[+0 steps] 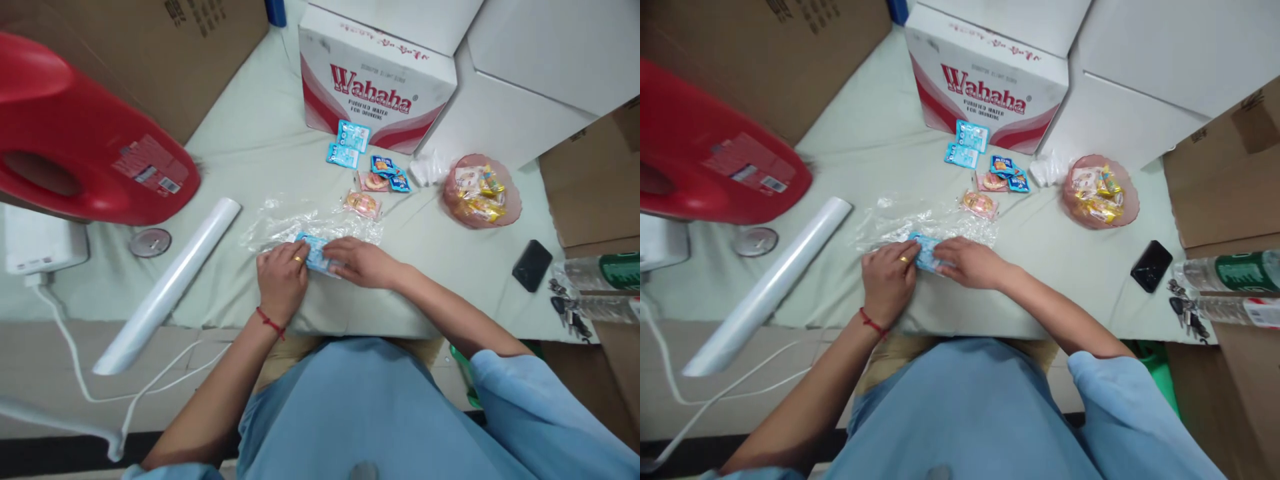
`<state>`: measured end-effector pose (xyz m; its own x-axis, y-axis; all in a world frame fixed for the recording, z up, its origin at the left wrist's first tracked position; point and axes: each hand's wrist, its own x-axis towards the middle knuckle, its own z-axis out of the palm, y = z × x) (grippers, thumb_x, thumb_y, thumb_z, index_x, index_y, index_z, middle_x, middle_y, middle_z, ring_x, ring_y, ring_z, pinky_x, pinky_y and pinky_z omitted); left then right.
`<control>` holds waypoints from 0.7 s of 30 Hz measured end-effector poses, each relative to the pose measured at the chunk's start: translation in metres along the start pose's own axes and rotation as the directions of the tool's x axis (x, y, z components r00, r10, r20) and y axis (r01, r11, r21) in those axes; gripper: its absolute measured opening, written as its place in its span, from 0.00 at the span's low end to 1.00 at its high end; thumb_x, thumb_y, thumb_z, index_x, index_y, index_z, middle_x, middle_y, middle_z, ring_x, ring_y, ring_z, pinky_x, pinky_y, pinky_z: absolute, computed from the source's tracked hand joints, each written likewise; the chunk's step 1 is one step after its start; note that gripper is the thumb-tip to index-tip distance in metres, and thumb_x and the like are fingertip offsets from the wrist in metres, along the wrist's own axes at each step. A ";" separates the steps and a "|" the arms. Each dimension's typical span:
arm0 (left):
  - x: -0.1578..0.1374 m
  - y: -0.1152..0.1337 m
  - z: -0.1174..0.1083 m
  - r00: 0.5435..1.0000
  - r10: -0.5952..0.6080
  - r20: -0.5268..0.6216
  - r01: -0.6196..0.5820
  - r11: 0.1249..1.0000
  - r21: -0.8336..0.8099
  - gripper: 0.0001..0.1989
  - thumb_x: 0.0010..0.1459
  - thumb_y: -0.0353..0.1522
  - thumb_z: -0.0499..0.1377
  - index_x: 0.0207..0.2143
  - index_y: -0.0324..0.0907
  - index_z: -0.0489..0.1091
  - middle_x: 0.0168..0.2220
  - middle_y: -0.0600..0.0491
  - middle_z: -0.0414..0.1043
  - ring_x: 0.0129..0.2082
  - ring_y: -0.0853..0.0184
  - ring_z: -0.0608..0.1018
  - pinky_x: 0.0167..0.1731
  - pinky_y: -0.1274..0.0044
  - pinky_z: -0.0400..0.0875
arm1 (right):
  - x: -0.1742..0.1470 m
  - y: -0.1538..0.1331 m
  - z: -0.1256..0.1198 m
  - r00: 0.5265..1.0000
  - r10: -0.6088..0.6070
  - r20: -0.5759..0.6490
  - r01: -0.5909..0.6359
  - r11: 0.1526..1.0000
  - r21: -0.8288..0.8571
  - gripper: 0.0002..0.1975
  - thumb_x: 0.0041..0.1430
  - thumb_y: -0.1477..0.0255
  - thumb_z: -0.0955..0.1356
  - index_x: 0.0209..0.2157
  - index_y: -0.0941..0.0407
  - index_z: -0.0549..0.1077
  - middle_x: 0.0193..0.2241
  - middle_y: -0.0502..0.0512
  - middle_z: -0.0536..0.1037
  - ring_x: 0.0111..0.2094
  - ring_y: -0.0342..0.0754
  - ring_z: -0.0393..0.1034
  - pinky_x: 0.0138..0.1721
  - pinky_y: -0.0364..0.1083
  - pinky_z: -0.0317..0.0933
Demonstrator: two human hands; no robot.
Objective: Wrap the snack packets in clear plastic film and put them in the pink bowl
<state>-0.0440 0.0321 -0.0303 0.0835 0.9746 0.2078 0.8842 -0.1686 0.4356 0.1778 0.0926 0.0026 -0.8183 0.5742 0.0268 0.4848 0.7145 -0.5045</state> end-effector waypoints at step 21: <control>-0.004 -0.020 0.006 0.996 -0.045 -0.074 0.026 0.971 -0.238 0.15 0.66 0.31 0.56 0.47 0.44 0.83 0.49 0.46 0.85 0.49 0.54 0.80 0.53 0.58 0.71 | 0.041 -0.023 -0.005 0.963 0.071 0.259 -0.038 0.991 -0.130 0.28 0.72 0.80 0.62 0.70 0.52 0.67 0.46 0.59 0.81 0.44 0.52 0.75 0.41 0.46 0.63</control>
<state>-0.0593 0.0322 -0.0448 0.0096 0.9675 0.2528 0.7510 -0.1739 0.6370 0.1345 0.1022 0.0201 -0.8340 0.4999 -0.2334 0.5513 0.7383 -0.3887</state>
